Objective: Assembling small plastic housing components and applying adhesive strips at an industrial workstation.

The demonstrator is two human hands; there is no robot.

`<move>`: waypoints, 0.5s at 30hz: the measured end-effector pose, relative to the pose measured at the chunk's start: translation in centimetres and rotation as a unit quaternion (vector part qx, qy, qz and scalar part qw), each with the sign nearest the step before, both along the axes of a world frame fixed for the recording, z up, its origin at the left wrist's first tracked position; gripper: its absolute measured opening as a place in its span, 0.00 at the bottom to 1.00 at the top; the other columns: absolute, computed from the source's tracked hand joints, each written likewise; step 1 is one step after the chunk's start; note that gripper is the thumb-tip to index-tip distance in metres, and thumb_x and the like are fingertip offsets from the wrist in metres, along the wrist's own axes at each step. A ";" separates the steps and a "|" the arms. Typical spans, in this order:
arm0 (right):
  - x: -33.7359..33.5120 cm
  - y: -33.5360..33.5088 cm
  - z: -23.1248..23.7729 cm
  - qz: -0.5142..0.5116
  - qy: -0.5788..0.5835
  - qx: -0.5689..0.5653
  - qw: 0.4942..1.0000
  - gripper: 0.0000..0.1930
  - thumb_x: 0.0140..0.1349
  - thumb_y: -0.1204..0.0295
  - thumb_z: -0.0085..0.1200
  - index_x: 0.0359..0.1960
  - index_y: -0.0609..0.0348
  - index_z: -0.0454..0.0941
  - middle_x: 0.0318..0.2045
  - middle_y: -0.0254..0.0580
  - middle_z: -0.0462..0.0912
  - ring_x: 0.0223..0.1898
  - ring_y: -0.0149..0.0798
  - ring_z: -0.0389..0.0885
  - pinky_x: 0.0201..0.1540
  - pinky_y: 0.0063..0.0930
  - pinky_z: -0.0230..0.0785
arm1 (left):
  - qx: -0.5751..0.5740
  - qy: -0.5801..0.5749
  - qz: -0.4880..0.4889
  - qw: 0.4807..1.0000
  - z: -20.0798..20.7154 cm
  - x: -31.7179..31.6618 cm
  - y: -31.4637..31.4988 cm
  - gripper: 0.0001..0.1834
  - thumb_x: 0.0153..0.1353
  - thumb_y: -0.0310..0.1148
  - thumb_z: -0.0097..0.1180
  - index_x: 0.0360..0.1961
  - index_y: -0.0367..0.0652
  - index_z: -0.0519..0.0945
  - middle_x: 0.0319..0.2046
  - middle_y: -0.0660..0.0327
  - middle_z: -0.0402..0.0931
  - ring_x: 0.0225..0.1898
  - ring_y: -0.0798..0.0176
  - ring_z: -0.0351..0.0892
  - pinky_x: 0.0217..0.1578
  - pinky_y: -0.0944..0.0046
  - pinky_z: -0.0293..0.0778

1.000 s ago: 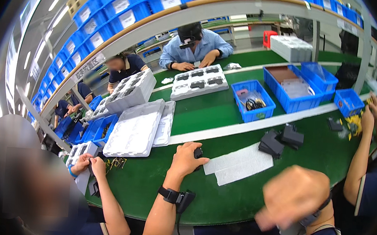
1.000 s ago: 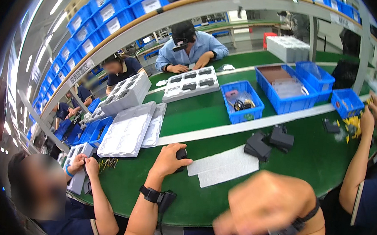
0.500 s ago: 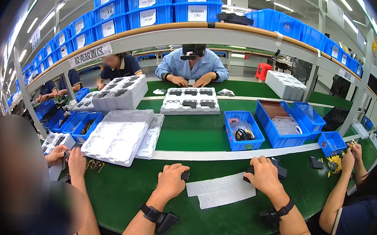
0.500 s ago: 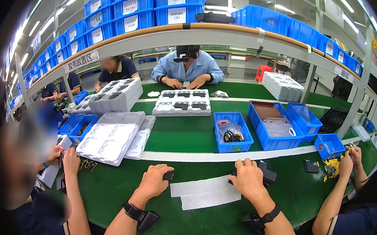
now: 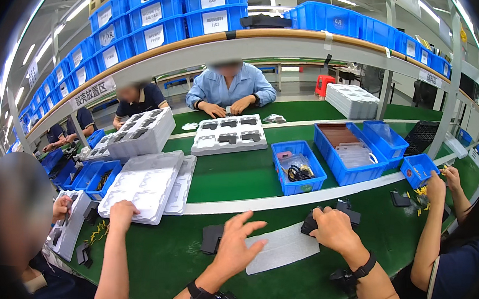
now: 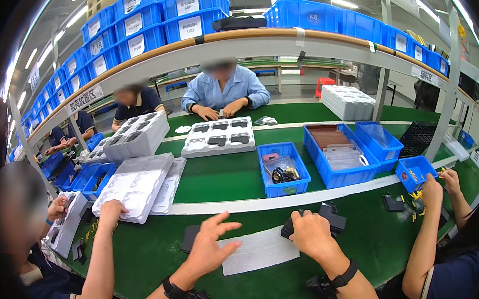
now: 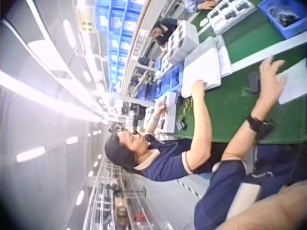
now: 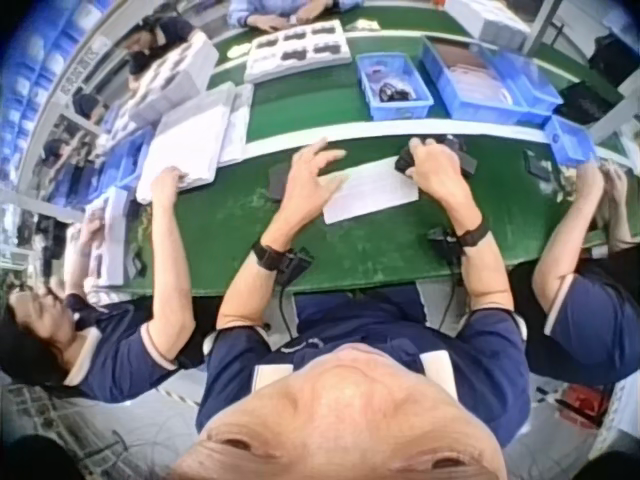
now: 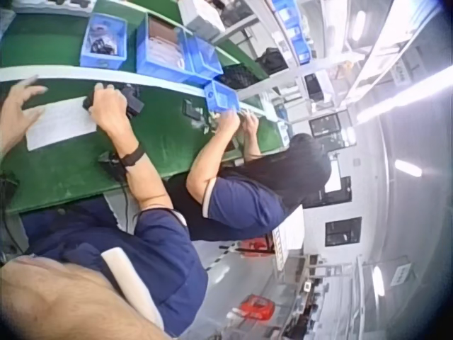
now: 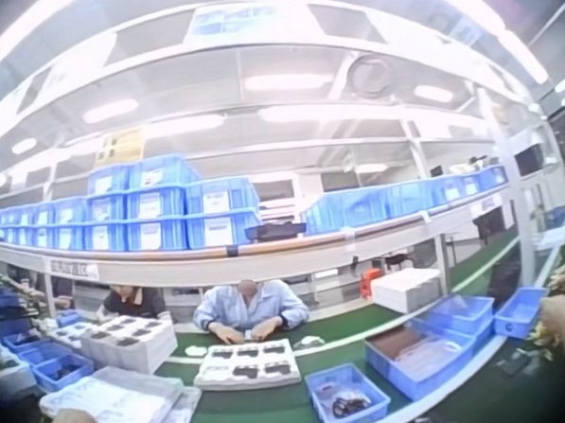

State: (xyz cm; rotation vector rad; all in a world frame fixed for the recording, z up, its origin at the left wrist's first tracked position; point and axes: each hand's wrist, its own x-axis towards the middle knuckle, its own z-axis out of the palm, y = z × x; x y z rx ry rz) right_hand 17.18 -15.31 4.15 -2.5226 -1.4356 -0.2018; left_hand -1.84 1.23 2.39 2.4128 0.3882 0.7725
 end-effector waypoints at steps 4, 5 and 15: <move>0.0 0.0 0.0 0.016 0.008 0.009 1.000 0.17 0.41 0.70 0.67 0.32 0.60 0.74 0.28 0.50 0.78 0.35 0.52 0.79 0.36 0.43 0.72 | -0.102 0.012 -0.063 0.993 -1.0 0.8 -1.5 0.17 0.53 0.34 0.63 0.45 0.49 0.81 0.54 0.55 0.72 0.51 0.56 0.74 0.50 0.61 0.71; -0.2 0.1 0.0 0.015 -0.008 0.003 1.000 0.16 0.41 0.71 0.66 0.31 0.60 0.74 0.29 0.49 0.78 0.35 0.52 0.79 0.37 0.43 0.72 | -0.102 0.015 -0.062 0.993 -1.3 0.7 -1.5 0.17 0.53 0.34 0.63 0.45 0.49 0.81 0.54 0.55 0.72 0.51 0.56 0.74 0.50 0.61 0.71; -4.3 1.9 -2.2 0.242 -0.084 0.129 0.958 0.10 0.43 0.77 0.54 0.29 0.56 0.72 0.30 0.41 0.71 0.36 0.42 0.72 0.35 0.35 0.58 | -0.464 -0.026 -0.030 0.885 -3.0 0.9 -1.2 0.20 0.58 0.30 0.61 0.51 0.36 0.74 0.40 0.61 0.78 0.38 0.72 0.77 0.36 0.73 0.75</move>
